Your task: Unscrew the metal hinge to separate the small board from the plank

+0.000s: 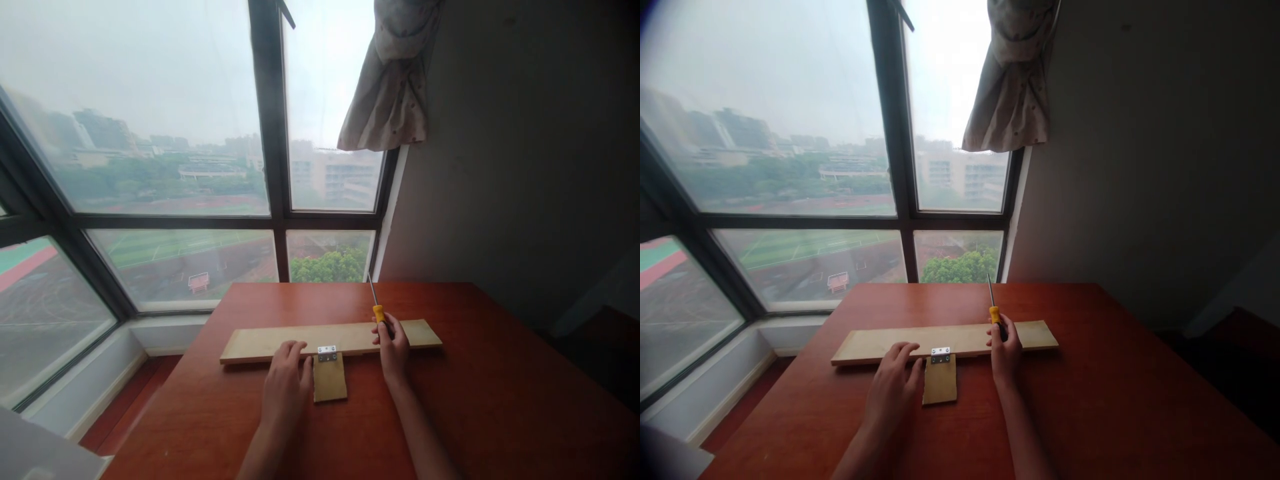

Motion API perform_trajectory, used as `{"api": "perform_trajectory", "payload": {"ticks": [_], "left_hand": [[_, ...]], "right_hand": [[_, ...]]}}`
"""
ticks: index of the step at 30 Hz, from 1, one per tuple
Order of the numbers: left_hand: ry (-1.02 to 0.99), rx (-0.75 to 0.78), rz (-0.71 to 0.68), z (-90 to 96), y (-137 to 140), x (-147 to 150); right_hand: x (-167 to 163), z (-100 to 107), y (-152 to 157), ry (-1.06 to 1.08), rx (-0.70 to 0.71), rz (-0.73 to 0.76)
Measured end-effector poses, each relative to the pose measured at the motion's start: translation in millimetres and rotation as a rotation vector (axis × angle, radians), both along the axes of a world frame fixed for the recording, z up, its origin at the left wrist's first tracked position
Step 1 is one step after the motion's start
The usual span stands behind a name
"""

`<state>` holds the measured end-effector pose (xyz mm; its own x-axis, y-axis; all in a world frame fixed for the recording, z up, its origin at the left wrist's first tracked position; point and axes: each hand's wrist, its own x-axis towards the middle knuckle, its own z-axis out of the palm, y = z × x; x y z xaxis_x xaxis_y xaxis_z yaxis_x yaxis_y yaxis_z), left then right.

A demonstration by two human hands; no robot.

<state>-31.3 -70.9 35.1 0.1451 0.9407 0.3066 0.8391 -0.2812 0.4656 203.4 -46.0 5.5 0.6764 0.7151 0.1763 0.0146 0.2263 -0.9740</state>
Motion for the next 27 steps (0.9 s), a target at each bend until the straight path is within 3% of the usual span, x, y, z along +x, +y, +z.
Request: {"api": "perform_trajectory", "payload": {"ticks": [4,12,16,22,27], "left_hand": [[-0.078,-0.171,-0.012,-8.7,-17,12],[-0.085,-0.19,-0.065,-24.4,-22,14],[-0.117,-0.21,-0.092,-24.4,-21,10],[-0.153,-0.24,-0.094,-24.5,-20,10],[-0.161,-0.219,-0.093,-25.4,-21,10]], "right_hand": [[1,1,-8,0.056,-0.003,0.069],[-3,8,-49,-0.021,-0.141,0.376],[4,31,-66,-0.276,-0.208,0.425],[16,79,-87,-0.584,-0.185,0.524],[23,98,-100,-0.668,-0.219,0.494]]}}
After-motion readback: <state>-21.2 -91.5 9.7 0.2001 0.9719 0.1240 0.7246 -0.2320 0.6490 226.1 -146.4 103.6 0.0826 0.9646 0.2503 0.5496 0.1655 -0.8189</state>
